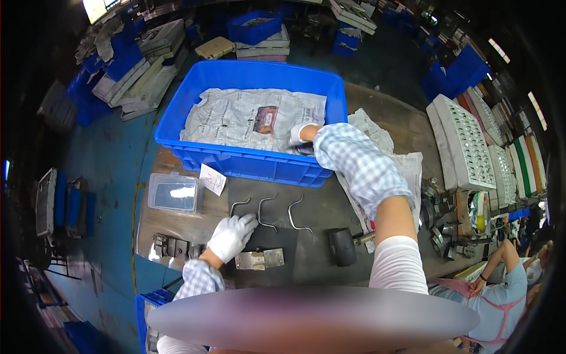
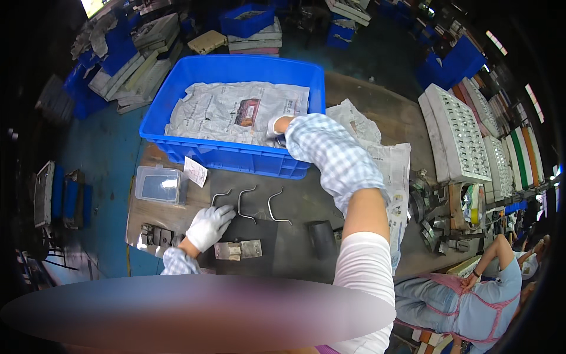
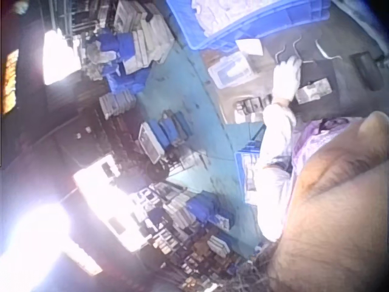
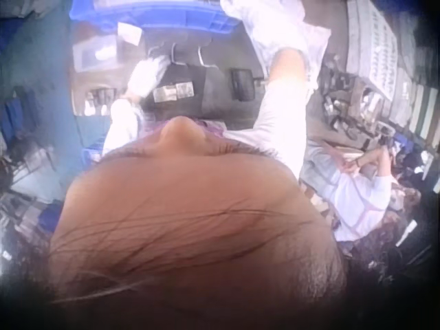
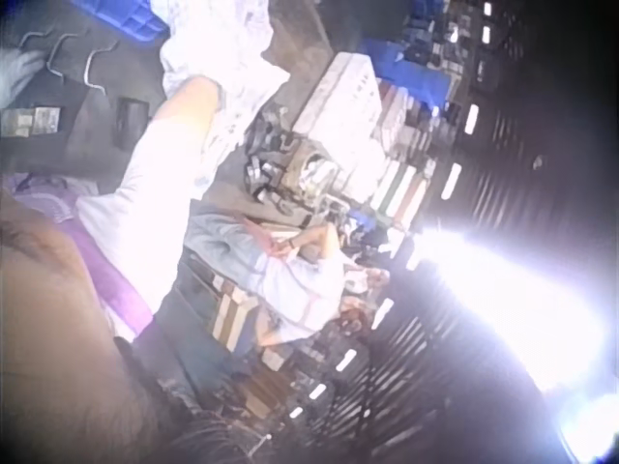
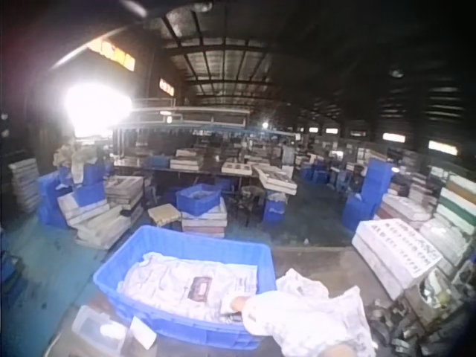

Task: The person assembles metal handles by fitting metal bolts into components and tapping them together with a rubber mallet.

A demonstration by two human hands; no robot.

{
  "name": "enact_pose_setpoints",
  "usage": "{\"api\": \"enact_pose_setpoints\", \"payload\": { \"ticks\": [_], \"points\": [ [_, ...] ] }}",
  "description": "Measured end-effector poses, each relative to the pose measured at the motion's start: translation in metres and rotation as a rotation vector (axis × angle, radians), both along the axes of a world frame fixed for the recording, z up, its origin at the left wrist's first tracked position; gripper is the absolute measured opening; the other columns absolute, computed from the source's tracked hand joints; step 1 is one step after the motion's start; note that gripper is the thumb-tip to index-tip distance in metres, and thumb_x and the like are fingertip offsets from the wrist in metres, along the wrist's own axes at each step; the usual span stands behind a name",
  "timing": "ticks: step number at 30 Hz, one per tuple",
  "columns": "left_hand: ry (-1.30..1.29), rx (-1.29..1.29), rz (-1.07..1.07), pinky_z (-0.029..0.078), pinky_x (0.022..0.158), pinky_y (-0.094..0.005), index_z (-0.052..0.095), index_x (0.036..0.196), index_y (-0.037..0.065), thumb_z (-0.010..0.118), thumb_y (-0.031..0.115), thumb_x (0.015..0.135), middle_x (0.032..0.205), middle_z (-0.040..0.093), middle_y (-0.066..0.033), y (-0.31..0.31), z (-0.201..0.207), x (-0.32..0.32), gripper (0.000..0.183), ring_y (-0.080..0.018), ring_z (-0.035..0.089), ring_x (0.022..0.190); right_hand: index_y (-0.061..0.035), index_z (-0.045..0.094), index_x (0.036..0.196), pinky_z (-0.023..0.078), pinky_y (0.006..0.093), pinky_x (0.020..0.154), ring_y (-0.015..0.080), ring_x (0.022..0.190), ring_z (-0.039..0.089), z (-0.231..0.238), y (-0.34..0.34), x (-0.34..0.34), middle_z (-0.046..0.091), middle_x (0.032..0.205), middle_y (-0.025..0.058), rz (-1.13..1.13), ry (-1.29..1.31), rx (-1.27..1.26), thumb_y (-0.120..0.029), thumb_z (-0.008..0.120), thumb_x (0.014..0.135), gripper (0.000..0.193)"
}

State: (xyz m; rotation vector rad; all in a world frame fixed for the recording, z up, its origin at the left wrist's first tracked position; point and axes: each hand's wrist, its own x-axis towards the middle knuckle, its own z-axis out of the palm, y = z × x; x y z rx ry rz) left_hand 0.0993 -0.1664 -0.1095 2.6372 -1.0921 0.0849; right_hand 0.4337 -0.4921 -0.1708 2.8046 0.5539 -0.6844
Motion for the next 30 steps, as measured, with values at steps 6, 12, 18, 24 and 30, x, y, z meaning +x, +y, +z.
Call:
{"api": "enact_pose_setpoints", "payload": {
  "ticks": [6,12,18,24,30],
  "points": [
    [0.045,-0.121,0.302,0.054,0.081,-0.0421,0.074,0.11,0.013,0.07,0.018,0.091,0.12,0.071,-0.0041,0.053,0.014,-0.06,0.02,-0.0268,0.067,0.092,-0.0007,0.079,0.107,0.057,0.048,0.091,0.0404,0.105,0.073,-0.067,0.035,0.032,0.074,0.111,0.0258,0.07,-0.061,0.111,-0.042,0.072,0.076,0.052],
    [0.098,-0.234,0.36,0.054,0.085,-0.0424,0.074,0.11,0.012,0.069,0.017,0.092,0.12,0.071,-0.0047,0.059,0.01,-0.083,0.019,-0.0288,0.068,0.096,0.0042,0.077,0.104,0.057,0.0467,0.087,0.0389,0.1,0.074,0.049,0.081,-0.016,0.074,0.108,0.0279,0.033,-0.04,0.228,-0.031,0.068,0.076,0.046],
    [0.766,-0.87,0.417,0.055,0.094,-0.032,0.067,0.133,0.004,0.064,0.023,0.103,0.126,0.073,-0.0103,0.025,0.028,-0.045,0.035,-0.02,0.072,0.108,0.0075,0.071,0.114,0.06,0.0313,0.064,0.0223,0.08,0.076,0.154,-0.006,-0.107,0.076,0.097,0.0159,-0.523,0.12,1.359,-0.01,0.07,0.094,0.026],
    [1.633,-1.555,0.131,0.06,0.092,-0.0364,0.041,0.155,0.006,0.043,0.062,0.105,0.139,0.063,-0.0162,-0.036,0.028,0.002,0.075,-0.0272,0.07,0.113,0.0052,0.069,0.117,0.059,0.0314,0.071,0.0213,0.086,0.075,0.183,0.045,-0.271,0.075,0.096,0.013,-0.391,-0.013,1.73,-0.01,0.068,0.099,0.024],
    [1.799,-1.57,0.154,0.064,0.078,-0.0425,0.053,0.141,0.008,0.053,0.049,0.105,0.13,0.067,-0.0142,-0.058,-0.04,0.039,0.055,-0.0284,0.072,0.105,0.0011,0.073,0.116,0.057,0.0271,0.079,0.0124,0.089,0.071,0.05,0.07,-0.373,0.075,0.109,0.0071,-0.552,-0.183,1.839,0.0,0.065,0.1,0.018]
  ]
}}
